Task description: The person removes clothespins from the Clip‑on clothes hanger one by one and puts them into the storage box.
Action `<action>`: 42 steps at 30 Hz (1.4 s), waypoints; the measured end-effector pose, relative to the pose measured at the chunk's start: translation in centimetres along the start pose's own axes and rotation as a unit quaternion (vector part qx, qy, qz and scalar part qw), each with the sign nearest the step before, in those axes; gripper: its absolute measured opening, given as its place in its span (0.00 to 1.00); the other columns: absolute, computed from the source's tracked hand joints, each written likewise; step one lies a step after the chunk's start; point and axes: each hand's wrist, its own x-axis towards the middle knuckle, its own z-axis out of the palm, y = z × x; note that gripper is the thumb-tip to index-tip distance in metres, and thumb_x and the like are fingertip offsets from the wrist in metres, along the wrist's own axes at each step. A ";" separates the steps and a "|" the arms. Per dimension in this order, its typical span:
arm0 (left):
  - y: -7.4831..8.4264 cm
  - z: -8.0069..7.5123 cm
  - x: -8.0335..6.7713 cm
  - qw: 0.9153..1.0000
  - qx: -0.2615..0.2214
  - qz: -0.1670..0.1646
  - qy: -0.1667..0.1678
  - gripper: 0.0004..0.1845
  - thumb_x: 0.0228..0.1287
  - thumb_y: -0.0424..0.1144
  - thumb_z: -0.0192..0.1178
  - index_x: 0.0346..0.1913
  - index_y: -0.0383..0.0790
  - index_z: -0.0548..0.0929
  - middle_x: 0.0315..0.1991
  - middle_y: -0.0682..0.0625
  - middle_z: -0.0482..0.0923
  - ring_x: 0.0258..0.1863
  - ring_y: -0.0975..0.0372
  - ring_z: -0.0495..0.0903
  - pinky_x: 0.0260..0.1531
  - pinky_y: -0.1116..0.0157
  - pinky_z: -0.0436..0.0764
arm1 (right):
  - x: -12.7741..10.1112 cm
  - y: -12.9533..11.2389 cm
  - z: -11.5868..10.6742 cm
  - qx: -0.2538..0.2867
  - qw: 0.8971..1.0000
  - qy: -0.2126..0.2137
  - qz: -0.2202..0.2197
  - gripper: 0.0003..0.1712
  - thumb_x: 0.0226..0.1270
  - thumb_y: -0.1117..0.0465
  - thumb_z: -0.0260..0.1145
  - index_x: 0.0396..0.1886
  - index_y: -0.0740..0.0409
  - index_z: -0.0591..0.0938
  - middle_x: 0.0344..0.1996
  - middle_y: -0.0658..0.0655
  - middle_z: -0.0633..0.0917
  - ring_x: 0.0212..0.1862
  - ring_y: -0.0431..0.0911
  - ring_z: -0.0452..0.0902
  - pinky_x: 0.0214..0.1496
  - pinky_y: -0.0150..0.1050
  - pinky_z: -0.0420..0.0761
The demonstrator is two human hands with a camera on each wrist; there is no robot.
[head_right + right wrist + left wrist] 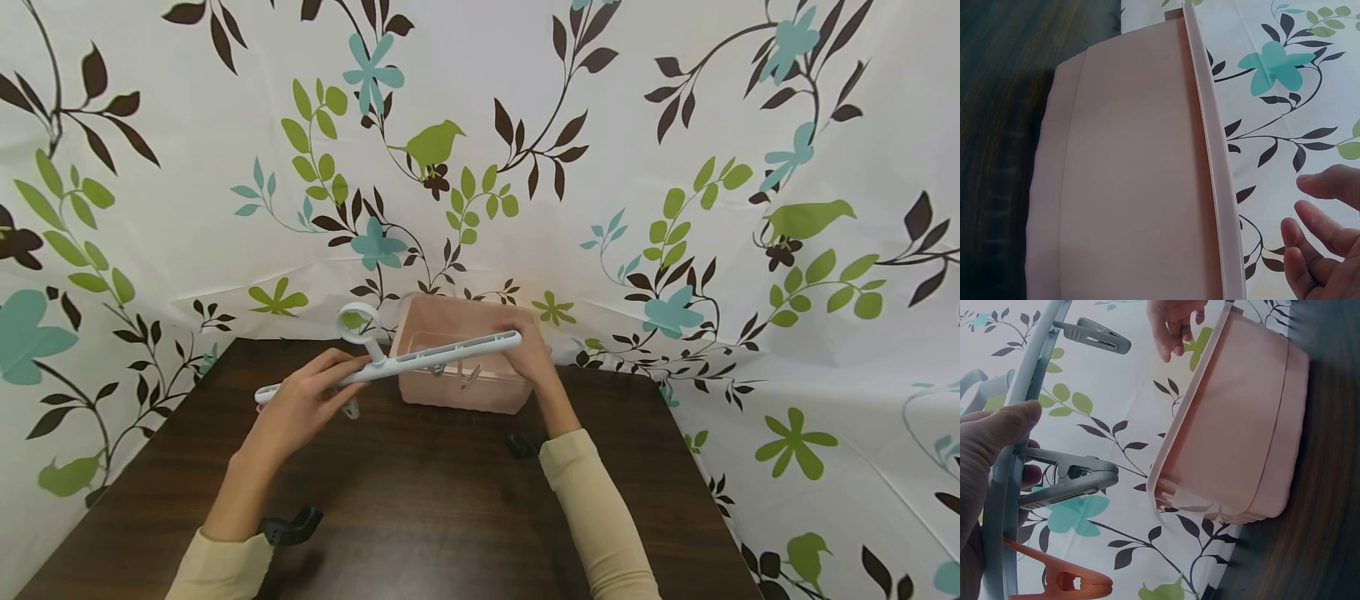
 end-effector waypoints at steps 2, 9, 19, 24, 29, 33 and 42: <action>0.0 0.0 0.0 1.000 -0.002 0.001 0.001 0.24 0.66 0.35 0.76 0.64 0.42 0.88 0.50 0.50 0.83 0.36 0.59 0.82 0.33 0.62 0.83 | 0.0 0.0 0.0 0.006 1.000 -0.001 0.005 0.19 0.77 0.67 0.67 0.61 0.74 0.82 0.57 0.79 0.83 0.55 0.65 0.82 0.55 0.45 0.81; 0.0 -0.1 0.0 1.000 0.003 0.001 0.005 0.24 0.66 0.35 0.77 0.64 0.43 0.89 0.50 0.50 0.83 0.36 0.64 0.80 0.32 0.63 0.82 | -0.3 -0.3 -0.1 -0.006 1.000 0.001 0.017 0.20 0.78 0.60 0.68 0.60 0.71 0.85 0.57 0.73 0.86 0.54 0.61 0.83 0.53 0.43 0.80; -0.1 0.0 0.0 1.000 -0.001 0.000 0.004 0.24 0.66 0.35 0.76 0.65 0.44 0.88 0.50 0.50 0.83 0.36 0.62 0.81 0.33 0.62 0.83 | -1.4 -1.9 -0.1 0.013 1.000 0.001 0.019 0.22 0.78 0.56 0.68 0.61 0.69 0.85 0.59 0.69 0.85 0.57 0.60 0.82 0.57 0.43 0.79; -0.1 -0.2 -0.1 1.000 0.003 -0.002 0.008 0.24 0.65 0.36 0.77 0.64 0.43 0.88 0.50 0.50 0.83 0.37 0.64 0.81 0.33 0.61 0.83 | -2.3 -3.1 0.0 0.042 0.999 -0.002 0.014 0.22 0.81 0.50 0.66 0.61 0.62 0.86 0.62 0.65 0.85 0.60 0.56 0.80 0.60 0.45 0.79; -0.1 -0.4 -0.2 1.000 0.003 -0.005 0.009 0.24 0.66 0.36 0.76 0.65 0.44 0.88 0.50 0.51 0.83 0.36 0.64 0.80 0.33 0.61 0.82 | -3.2 -4.1 0.1 0.093 0.995 -0.006 0.021 0.18 0.83 0.54 0.64 0.59 0.61 0.86 0.51 0.64 0.87 0.52 0.59 0.81 0.56 0.45 0.78; -0.2 -0.5 -0.2 1.000 0.003 -0.005 0.008 0.24 0.66 0.36 0.76 0.65 0.44 0.88 0.50 0.50 0.82 0.36 0.62 0.81 0.32 0.61 0.82 | -4.0 -4.6 0.1 0.106 0.994 -0.007 0.033 0.17 0.85 0.56 0.61 0.60 0.61 0.86 0.45 0.67 0.88 0.46 0.56 0.83 0.51 0.45 0.78; -0.2 -0.6 -0.2 1.000 0.004 -0.005 0.011 0.24 0.65 0.35 0.77 0.65 0.44 0.88 0.49 0.50 0.82 0.35 0.62 0.81 0.31 0.62 0.81 | -4.8 -4.3 0.5 0.168 0.986 -0.008 0.008 0.21 0.89 0.55 0.50 0.49 0.65 0.85 0.35 0.51 0.89 0.37 0.47 0.82 0.49 0.48 0.81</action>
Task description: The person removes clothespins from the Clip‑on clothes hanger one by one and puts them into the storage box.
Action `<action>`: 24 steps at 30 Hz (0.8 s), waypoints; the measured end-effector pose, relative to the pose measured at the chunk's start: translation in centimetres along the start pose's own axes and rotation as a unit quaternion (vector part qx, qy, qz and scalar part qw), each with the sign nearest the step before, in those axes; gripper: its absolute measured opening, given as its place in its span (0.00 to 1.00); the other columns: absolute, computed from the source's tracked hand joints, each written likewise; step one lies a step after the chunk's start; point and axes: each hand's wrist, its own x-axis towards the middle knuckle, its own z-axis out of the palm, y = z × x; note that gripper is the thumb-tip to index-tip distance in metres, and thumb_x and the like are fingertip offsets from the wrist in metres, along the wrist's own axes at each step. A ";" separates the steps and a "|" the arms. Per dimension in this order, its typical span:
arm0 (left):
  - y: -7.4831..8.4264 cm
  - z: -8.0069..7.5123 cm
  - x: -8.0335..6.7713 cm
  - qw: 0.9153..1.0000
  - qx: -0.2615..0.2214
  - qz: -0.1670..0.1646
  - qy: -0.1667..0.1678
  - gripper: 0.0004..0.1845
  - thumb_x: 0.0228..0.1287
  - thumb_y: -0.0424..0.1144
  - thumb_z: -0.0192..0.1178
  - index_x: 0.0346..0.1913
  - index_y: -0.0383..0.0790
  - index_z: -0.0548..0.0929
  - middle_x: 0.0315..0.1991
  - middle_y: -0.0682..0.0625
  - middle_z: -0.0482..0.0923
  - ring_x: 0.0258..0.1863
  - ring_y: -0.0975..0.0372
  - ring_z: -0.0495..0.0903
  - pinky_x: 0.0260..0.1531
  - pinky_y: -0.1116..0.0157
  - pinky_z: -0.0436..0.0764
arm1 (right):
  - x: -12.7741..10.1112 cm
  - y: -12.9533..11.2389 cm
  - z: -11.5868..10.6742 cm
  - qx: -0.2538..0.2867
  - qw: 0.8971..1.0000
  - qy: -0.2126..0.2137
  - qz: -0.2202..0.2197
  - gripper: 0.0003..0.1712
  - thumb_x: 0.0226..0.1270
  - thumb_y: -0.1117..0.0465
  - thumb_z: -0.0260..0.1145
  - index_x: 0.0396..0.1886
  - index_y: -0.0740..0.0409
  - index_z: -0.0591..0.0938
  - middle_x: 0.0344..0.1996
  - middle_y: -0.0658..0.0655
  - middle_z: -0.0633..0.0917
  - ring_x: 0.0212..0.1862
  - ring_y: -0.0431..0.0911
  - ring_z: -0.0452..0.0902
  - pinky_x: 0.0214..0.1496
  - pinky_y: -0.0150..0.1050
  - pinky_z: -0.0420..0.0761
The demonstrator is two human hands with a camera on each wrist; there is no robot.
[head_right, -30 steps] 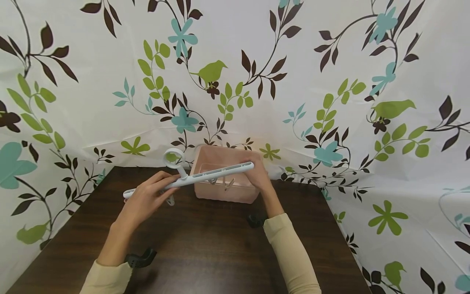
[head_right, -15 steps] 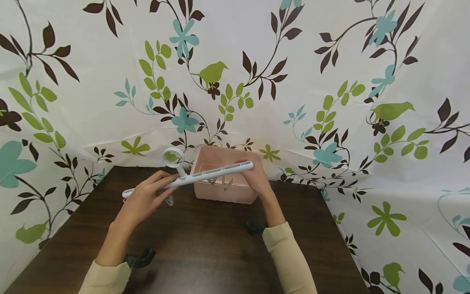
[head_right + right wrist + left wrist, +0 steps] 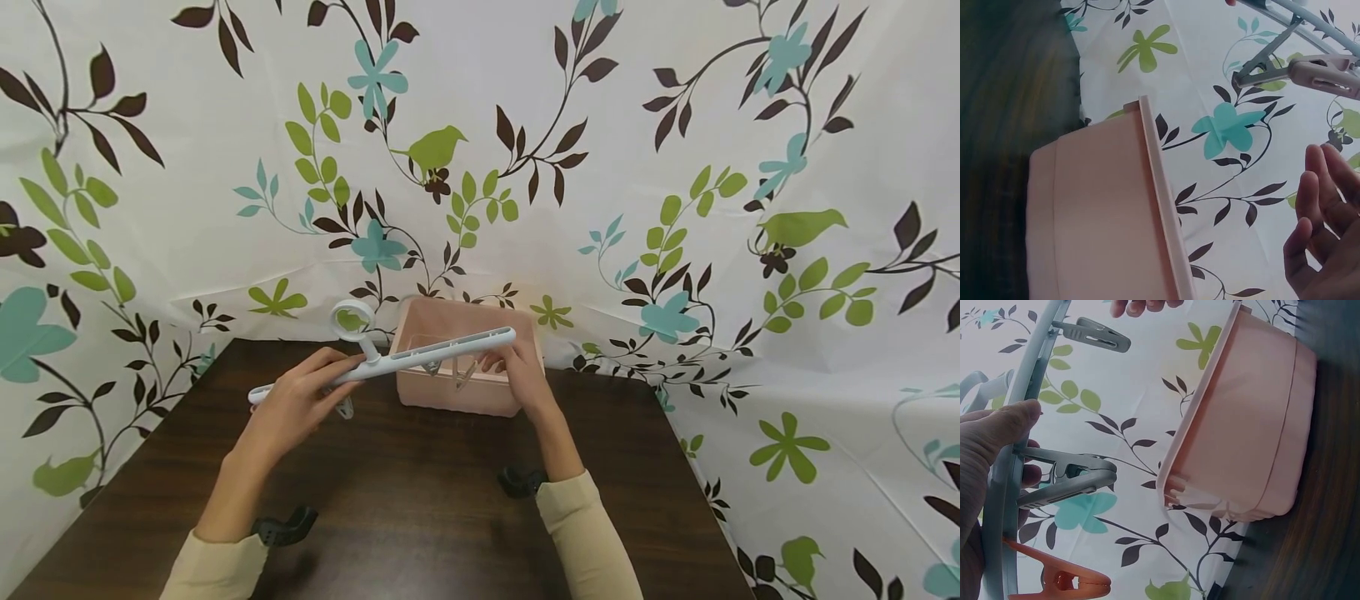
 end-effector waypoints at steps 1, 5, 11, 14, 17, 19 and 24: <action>0.0 0.0 0.0 1.000 0.000 -0.001 0.000 0.24 0.65 0.35 0.77 0.65 0.44 0.88 0.49 0.49 0.82 0.36 0.62 0.81 0.31 0.62 0.81 | 0.0 0.0 0.0 0.010 1.000 -0.004 -0.007 0.22 0.89 0.55 0.49 0.49 0.66 0.85 0.34 0.50 0.89 0.37 0.46 0.82 0.47 0.47 0.81; 0.0 -0.1 0.0 1.000 0.000 -0.005 0.000 0.24 0.66 0.35 0.77 0.65 0.44 0.88 0.49 0.50 0.82 0.35 0.61 0.81 0.31 0.63 0.81 | -0.2 0.2 0.1 0.026 0.999 -0.020 -0.040 0.26 0.85 0.53 0.49 0.47 0.71 0.85 0.32 0.50 0.87 0.34 0.43 0.82 0.44 0.43 0.83; -0.1 -0.1 -0.2 1.000 -0.005 -0.004 -0.002 0.24 0.65 0.35 0.77 0.64 0.44 0.88 0.50 0.50 0.82 0.35 0.60 0.82 0.31 0.63 0.80 | -0.9 0.3 0.4 -0.007 0.994 -0.057 -0.095 0.21 0.87 0.59 0.55 0.52 0.74 0.86 0.35 0.58 0.87 0.34 0.44 0.82 0.43 0.39 0.83; -0.1 -0.1 -0.2 1.000 -0.008 -0.004 0.000 0.24 0.65 0.34 0.77 0.64 0.44 0.88 0.50 0.50 0.82 0.35 0.59 0.82 0.31 0.64 0.80 | -1.2 0.3 0.5 -0.005 0.992 -0.076 -0.098 0.20 0.86 0.60 0.56 0.53 0.73 0.86 0.39 0.53 0.87 0.36 0.44 0.82 0.44 0.39 0.84; 0.0 -0.1 -0.1 1.000 -0.011 -0.005 0.002 0.25 0.65 0.33 0.77 0.64 0.44 0.88 0.50 0.50 0.82 0.35 0.59 0.82 0.31 0.64 0.80 | -1.4 0.2 0.5 -0.004 0.992 -0.087 -0.096 0.18 0.86 0.61 0.57 0.54 0.71 0.86 0.40 0.49 0.86 0.38 0.46 0.81 0.45 0.40 0.85; 0.0 -0.2 -0.1 1.000 -0.010 -0.006 0.005 0.24 0.64 0.33 0.77 0.64 0.44 0.88 0.50 0.50 0.83 0.35 0.60 0.82 0.31 0.63 0.80 | -1.5 0.1 0.5 -0.006 0.990 -0.096 -0.099 0.16 0.84 0.61 0.58 0.54 0.69 0.87 0.42 0.50 0.86 0.38 0.47 0.82 0.44 0.39 0.85; 0.0 -0.4 -0.1 1.000 -0.001 -0.013 0.007 0.24 0.64 0.34 0.77 0.64 0.43 0.89 0.49 0.50 0.83 0.36 0.63 0.81 0.31 0.63 0.80 | -1.6 0.1 0.8 -0.018 0.987 -0.118 -0.111 0.12 0.80 0.62 0.66 0.53 0.65 0.87 0.40 0.54 0.88 0.36 0.45 0.83 0.38 0.36 0.83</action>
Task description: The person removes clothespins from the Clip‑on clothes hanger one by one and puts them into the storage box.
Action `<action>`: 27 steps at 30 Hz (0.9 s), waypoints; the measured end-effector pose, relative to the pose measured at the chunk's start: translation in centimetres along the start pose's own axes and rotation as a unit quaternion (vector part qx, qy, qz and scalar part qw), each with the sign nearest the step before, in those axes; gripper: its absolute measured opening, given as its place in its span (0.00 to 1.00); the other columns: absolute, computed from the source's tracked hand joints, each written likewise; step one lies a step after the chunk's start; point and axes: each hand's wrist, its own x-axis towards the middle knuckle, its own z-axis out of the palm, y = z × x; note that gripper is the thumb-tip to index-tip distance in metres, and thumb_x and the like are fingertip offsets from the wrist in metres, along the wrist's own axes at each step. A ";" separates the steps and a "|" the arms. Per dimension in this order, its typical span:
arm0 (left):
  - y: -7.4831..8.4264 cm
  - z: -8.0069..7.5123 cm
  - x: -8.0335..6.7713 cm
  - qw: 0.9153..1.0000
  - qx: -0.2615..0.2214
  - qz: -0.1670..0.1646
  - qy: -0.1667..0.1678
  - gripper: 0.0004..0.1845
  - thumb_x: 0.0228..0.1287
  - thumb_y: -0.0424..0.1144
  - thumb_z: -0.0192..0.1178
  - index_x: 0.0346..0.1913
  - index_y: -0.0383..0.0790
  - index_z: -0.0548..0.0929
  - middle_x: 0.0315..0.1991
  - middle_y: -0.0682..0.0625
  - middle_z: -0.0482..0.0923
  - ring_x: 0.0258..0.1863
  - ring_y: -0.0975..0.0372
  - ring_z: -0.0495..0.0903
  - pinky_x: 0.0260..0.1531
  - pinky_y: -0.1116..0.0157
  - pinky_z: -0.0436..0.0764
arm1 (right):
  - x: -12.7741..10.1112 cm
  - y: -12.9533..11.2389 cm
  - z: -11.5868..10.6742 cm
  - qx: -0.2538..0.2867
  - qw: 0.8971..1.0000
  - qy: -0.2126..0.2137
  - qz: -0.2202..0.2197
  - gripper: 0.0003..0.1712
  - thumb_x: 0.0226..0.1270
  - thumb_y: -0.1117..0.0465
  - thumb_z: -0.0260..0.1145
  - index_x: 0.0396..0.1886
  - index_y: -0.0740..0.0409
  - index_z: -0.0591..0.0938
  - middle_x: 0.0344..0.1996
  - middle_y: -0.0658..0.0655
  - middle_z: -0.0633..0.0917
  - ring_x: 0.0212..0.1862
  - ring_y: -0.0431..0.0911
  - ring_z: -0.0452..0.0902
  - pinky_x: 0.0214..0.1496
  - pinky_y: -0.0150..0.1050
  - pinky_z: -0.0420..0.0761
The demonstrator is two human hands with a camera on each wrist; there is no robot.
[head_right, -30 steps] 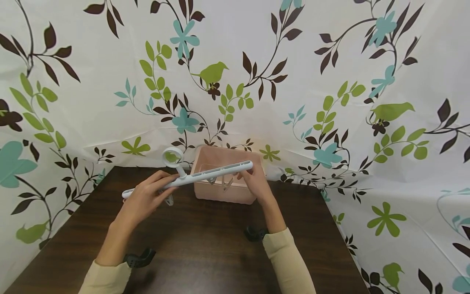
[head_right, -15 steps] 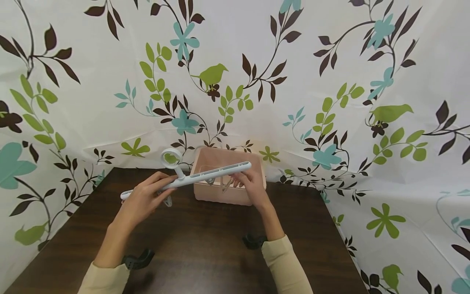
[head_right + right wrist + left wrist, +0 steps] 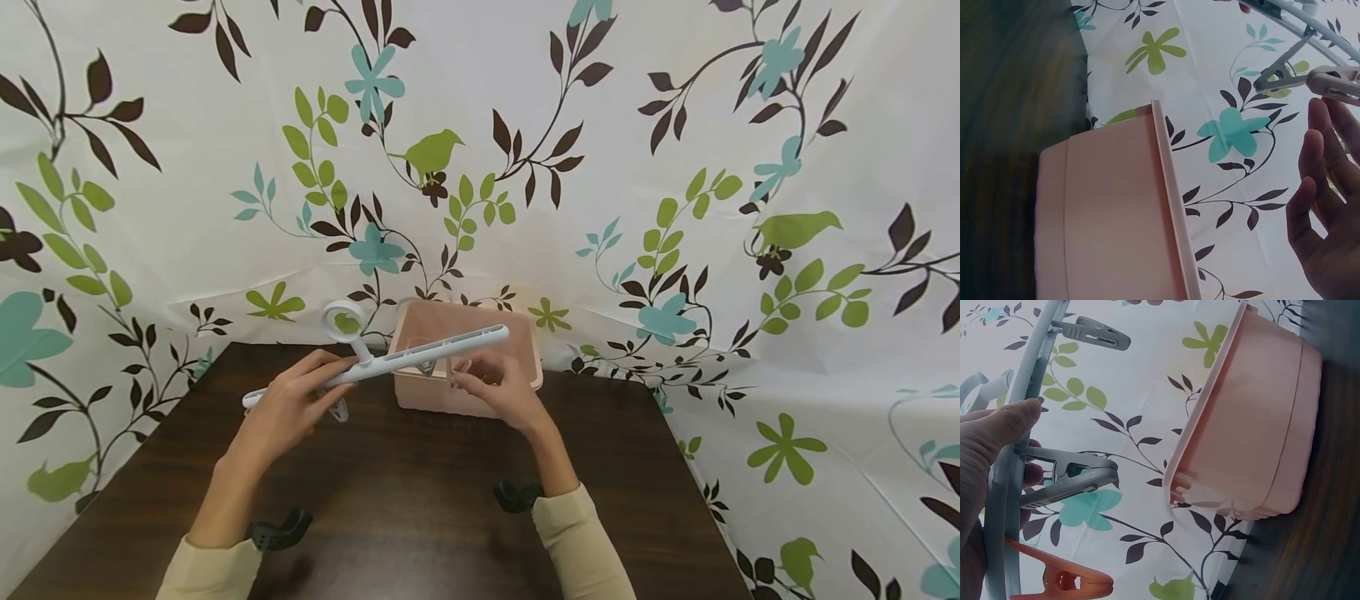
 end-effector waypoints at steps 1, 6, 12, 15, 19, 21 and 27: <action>0.0 0.0 0.0 1.000 0.001 -0.002 0.000 0.24 0.64 0.34 0.77 0.64 0.43 0.89 0.49 0.50 0.83 0.36 0.63 0.81 0.31 0.64 0.80 | 0.0 0.0 0.1 -0.006 1.000 -0.003 0.002 0.11 0.79 0.62 0.67 0.53 0.63 0.87 0.39 0.54 0.88 0.36 0.44 0.83 0.37 0.36 0.82; -0.2 -0.2 -0.1 1.000 -0.001 -0.006 0.001 0.24 0.65 0.34 0.77 0.64 0.44 0.89 0.48 0.50 0.83 0.35 0.62 0.81 0.30 0.64 0.79 | -0.1 0.2 0.5 -0.028 1.000 -0.001 0.014 0.08 0.79 0.61 0.68 0.51 0.59 0.87 0.38 0.53 0.88 0.37 0.46 0.84 0.37 0.36 0.83; -0.3 -0.3 0.0 1.000 0.003 -0.006 0.002 0.24 0.65 0.35 0.77 0.65 0.45 0.89 0.48 0.50 0.83 0.36 0.64 0.80 0.31 0.64 0.80 | 0.0 0.4 0.4 -0.019 1.000 0.012 0.002 0.05 0.80 0.64 0.67 0.48 0.58 0.87 0.40 0.58 0.89 0.39 0.54 0.85 0.41 0.38 0.86; -0.3 -0.3 0.0 1.000 0.006 -0.008 0.004 0.25 0.65 0.34 0.77 0.64 0.45 0.89 0.48 0.50 0.83 0.36 0.65 0.79 0.31 0.64 0.79 | 0.0 0.5 0.4 -0.008 1.000 0.011 -0.007 0.05 0.80 0.65 0.66 0.47 0.60 0.87 0.40 0.61 0.89 0.39 0.53 0.85 0.44 0.41 0.88; -0.3 -0.3 -0.1 1.000 0.001 -0.010 0.004 0.24 0.65 0.33 0.77 0.64 0.45 0.89 0.48 0.50 0.83 0.35 0.65 0.78 0.30 0.65 0.78 | 0.0 0.4 0.5 0.003 1.000 0.009 -0.011 0.05 0.81 0.66 0.65 0.48 0.62 0.86 0.41 0.63 0.89 0.40 0.53 0.86 0.45 0.45 0.89; -0.3 -0.3 0.0 1.000 -0.002 -0.010 0.003 0.24 0.65 0.34 0.76 0.64 0.45 0.89 0.48 0.50 0.83 0.35 0.66 0.77 0.30 0.65 0.78 | -0.1 0.4 0.5 0.007 1.000 0.012 -0.008 0.06 0.81 0.66 0.65 0.48 0.62 0.86 0.41 0.63 0.89 0.40 0.52 0.86 0.45 0.44 0.89; -0.3 -0.2 0.0 1.000 -0.004 -0.009 0.002 0.24 0.66 0.35 0.76 0.64 0.45 0.89 0.48 0.51 0.82 0.35 0.66 0.77 0.30 0.66 0.78 | -0.2 0.2 0.6 0.004 1.000 0.021 0.001 0.06 0.82 0.65 0.64 0.49 0.63 0.85 0.39 0.65 0.89 0.37 0.46 0.88 0.40 0.41 0.89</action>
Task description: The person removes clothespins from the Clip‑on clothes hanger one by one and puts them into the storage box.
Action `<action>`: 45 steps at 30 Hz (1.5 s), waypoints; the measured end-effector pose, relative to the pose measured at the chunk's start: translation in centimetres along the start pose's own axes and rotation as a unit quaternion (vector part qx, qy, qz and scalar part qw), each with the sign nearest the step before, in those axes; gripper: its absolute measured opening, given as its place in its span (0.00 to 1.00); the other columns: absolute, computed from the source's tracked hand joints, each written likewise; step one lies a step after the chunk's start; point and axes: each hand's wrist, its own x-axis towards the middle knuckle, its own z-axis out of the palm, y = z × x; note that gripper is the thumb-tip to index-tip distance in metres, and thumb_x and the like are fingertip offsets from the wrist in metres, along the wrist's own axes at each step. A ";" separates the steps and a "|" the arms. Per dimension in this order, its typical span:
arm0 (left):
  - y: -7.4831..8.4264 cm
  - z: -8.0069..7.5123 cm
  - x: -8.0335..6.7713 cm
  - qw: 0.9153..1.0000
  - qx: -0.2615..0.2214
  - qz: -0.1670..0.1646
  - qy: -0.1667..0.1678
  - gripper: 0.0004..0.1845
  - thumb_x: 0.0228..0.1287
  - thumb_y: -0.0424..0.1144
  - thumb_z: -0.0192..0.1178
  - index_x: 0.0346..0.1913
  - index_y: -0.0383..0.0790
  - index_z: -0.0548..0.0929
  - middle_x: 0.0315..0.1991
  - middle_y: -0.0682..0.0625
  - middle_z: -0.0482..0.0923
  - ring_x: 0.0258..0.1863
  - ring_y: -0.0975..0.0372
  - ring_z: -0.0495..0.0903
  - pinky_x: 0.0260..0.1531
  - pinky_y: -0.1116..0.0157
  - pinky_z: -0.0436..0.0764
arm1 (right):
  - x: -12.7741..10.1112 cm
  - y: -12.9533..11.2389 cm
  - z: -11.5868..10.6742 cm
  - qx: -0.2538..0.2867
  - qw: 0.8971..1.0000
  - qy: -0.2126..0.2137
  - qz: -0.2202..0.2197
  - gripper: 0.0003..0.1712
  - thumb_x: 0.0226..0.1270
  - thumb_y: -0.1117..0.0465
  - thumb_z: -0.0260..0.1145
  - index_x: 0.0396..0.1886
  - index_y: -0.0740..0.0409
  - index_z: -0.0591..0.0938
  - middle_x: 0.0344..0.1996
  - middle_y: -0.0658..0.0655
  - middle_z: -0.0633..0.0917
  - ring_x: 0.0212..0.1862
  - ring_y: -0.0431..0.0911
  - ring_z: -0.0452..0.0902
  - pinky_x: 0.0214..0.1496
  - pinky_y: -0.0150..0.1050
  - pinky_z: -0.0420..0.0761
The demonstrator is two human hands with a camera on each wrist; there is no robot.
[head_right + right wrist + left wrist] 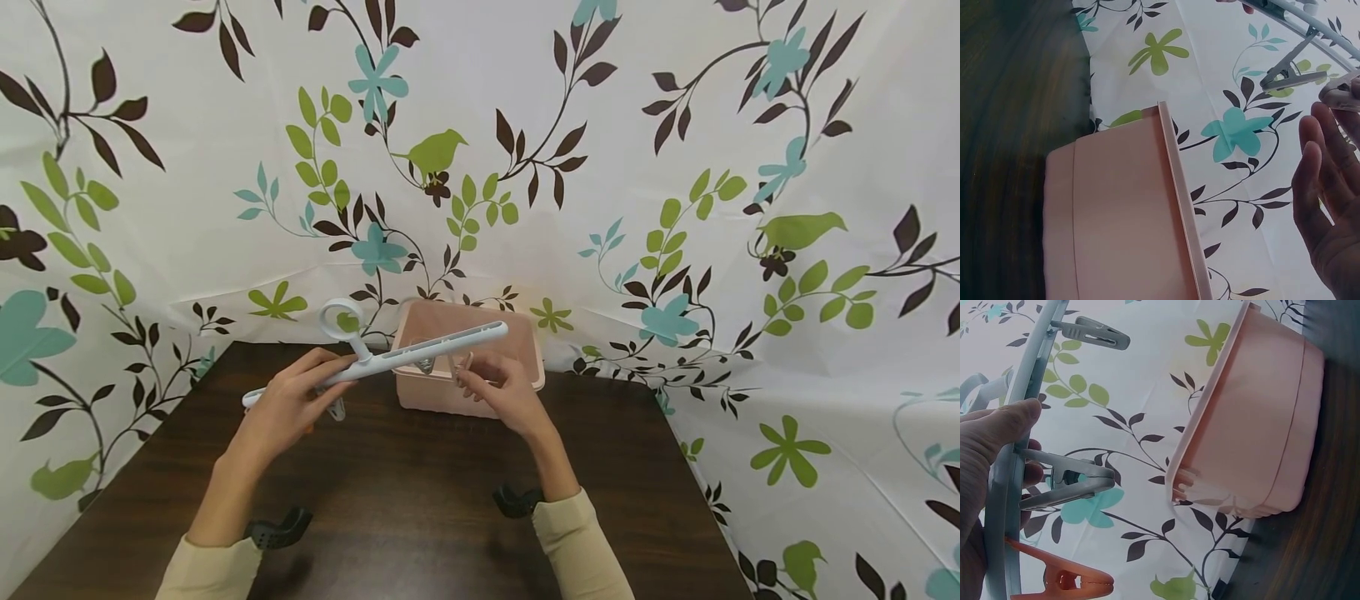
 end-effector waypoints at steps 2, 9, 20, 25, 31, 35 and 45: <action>0.0 0.0 0.0 1.000 0.000 -0.001 0.000 0.24 0.66 0.35 0.76 0.64 0.45 0.89 0.48 0.51 0.82 0.34 0.66 0.77 0.30 0.66 0.78 | 0.0 -0.1 0.0 -0.005 1.000 0.001 -0.001 0.07 0.82 0.64 0.64 0.50 0.63 0.85 0.39 0.67 0.89 0.37 0.49 0.88 0.37 0.43 0.89; 0.1 0.0 0.0 1.000 0.000 -0.002 -0.002 0.24 0.66 0.35 0.76 0.64 0.45 0.89 0.48 0.51 0.82 0.34 0.67 0.76 0.30 0.66 0.77 | -0.1 -0.1 0.0 0.008 1.000 0.000 -0.002 0.10 0.83 0.64 0.63 0.55 0.62 0.85 0.45 0.70 0.91 0.41 0.49 0.92 0.37 0.42 0.90; 0.0 0.0 -0.1 1.000 -0.001 -0.003 0.000 0.23 0.66 0.35 0.76 0.64 0.45 0.89 0.48 0.51 0.82 0.34 0.63 0.78 0.30 0.66 0.77 | -0.3 -0.3 0.2 0.000 1.000 0.019 -0.009 0.12 0.83 0.64 0.63 0.60 0.62 0.83 0.46 0.69 0.92 0.38 0.43 0.91 0.39 0.43 0.90; 0.0 0.0 -0.1 1.000 -0.005 -0.007 -0.002 0.23 0.66 0.35 0.76 0.64 0.45 0.89 0.48 0.51 0.82 0.34 0.62 0.78 0.30 0.66 0.77 | -0.3 -0.5 0.3 -0.001 1.000 0.029 -0.013 0.12 0.83 0.64 0.64 0.60 0.62 0.83 0.46 0.68 0.91 0.38 0.43 0.90 0.39 0.44 0.90; 0.1 -0.1 -0.1 1.000 -0.007 -0.012 -0.003 0.23 0.67 0.34 0.76 0.64 0.44 0.89 0.48 0.50 0.82 0.34 0.59 0.80 0.30 0.66 0.77 | -0.3 -0.6 0.4 0.004 0.999 0.034 -0.016 0.14 0.84 0.64 0.63 0.62 0.62 0.83 0.45 0.69 0.91 0.37 0.43 0.90 0.39 0.40 0.90; 0.1 -0.1 -0.1 1.000 -0.002 -0.014 -0.002 0.23 0.66 0.34 0.76 0.63 0.43 0.89 0.48 0.50 0.82 0.34 0.61 0.78 0.30 0.66 0.77 | -0.2 -0.5 0.3 0.007 0.999 0.036 -0.018 0.14 0.85 0.64 0.61 0.63 0.62 0.83 0.46 0.69 0.91 0.37 0.44 0.91 0.39 0.40 0.90; 0.1 -0.2 0.0 1.000 0.010 -0.014 0.002 0.23 0.66 0.35 0.77 0.63 0.44 0.89 0.48 0.50 0.83 0.34 0.61 0.79 0.29 0.65 0.77 | 0.1 -0.2 0.3 0.069 0.997 0.046 -0.010 0.17 0.89 0.61 0.55 0.63 0.68 0.80 0.40 0.55 0.90 0.33 0.42 0.88 0.38 0.40 0.89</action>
